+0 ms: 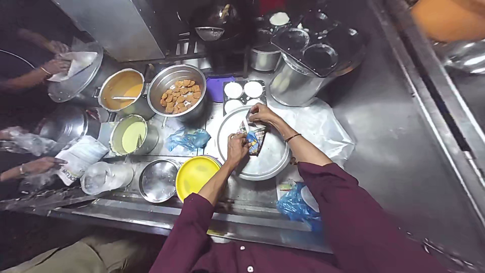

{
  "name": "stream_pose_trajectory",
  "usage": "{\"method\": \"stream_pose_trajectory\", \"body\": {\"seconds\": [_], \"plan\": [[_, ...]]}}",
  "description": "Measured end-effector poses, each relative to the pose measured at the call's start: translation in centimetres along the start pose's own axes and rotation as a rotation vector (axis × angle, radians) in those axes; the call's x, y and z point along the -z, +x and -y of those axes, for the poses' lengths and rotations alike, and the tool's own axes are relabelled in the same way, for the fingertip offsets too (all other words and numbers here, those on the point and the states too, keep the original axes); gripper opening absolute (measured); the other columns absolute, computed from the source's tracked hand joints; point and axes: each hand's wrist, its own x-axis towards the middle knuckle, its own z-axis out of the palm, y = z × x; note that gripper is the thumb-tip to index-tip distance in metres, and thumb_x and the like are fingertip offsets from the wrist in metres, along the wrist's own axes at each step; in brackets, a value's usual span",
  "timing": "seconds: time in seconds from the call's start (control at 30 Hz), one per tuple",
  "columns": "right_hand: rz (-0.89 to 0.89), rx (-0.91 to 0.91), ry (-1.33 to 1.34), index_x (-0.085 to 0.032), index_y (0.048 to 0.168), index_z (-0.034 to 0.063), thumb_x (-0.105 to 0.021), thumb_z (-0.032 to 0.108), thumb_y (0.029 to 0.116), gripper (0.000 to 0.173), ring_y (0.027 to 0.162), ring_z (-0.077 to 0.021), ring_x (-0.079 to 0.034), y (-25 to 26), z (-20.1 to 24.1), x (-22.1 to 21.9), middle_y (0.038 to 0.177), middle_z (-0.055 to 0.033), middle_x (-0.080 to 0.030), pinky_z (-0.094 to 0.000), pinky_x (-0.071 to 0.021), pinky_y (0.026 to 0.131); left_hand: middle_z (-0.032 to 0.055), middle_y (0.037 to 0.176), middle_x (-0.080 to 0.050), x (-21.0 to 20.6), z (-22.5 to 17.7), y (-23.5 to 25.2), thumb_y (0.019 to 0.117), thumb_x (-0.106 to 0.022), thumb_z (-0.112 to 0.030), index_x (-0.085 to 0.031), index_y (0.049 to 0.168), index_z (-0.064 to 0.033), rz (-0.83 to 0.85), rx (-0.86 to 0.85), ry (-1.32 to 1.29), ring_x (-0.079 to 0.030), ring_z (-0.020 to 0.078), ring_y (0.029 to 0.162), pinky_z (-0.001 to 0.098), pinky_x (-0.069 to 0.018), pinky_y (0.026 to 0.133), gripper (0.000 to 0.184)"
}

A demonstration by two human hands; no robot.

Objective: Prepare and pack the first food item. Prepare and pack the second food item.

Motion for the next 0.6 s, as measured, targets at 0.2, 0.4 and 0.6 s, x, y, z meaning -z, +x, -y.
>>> {"method": "stream_pose_trajectory", "body": {"seconds": [0.2,0.4,0.6], "plan": [[-0.036,0.468,-0.605,-0.078,0.103,0.0214,-0.091,0.023,0.068,0.037,0.132,-0.0439,-0.047,4.3,-2.8,-0.3,0.141,-0.014,-0.057,-0.0701,-0.0405,0.102,-0.0012,0.114,-0.074,-0.2,-0.1,0.1,0.0927,-0.068,-0.031,-0.078,0.099,-0.0132,-0.002,0.022,0.02,-0.063,0.0145,0.117,0.0412,-0.0342,0.118,0.021],[0.323,0.31,-0.555,-0.073,0.12,0.0115,-0.079,0.02,0.0869,0.035,0.095,-0.0359,-0.07,6.7,0.9,2.1,0.102,-0.0178,-0.073,-0.0629,-0.0537,0.091,-0.0033,0.105,-0.076,0.1,-0.2,0.2,0.0876,-0.073,-0.034,-0.078,0.109,-0.0185,-0.001,0.164,-0.068,-0.069,0.0148,0.106,0.0436,-0.0493,0.104,0.027],[0.192,0.326,-0.323,-0.074,0.096,0.0097,-0.07,0.03,0.0947,0.02,0.083,-0.0234,-0.07,-0.4,0.6,0.1,0.09,-0.0076,-0.073,-0.0537,-0.0569,0.081,-0.0091,0.089,-0.076,0.4,-0.5,0.9,0.081,-0.077,-0.035,-0.08,0.089,-0.0262,-0.012,0.379,-0.177,-0.071,0.0106,0.086,0.0481,-0.0576,0.081,0.012]]}}
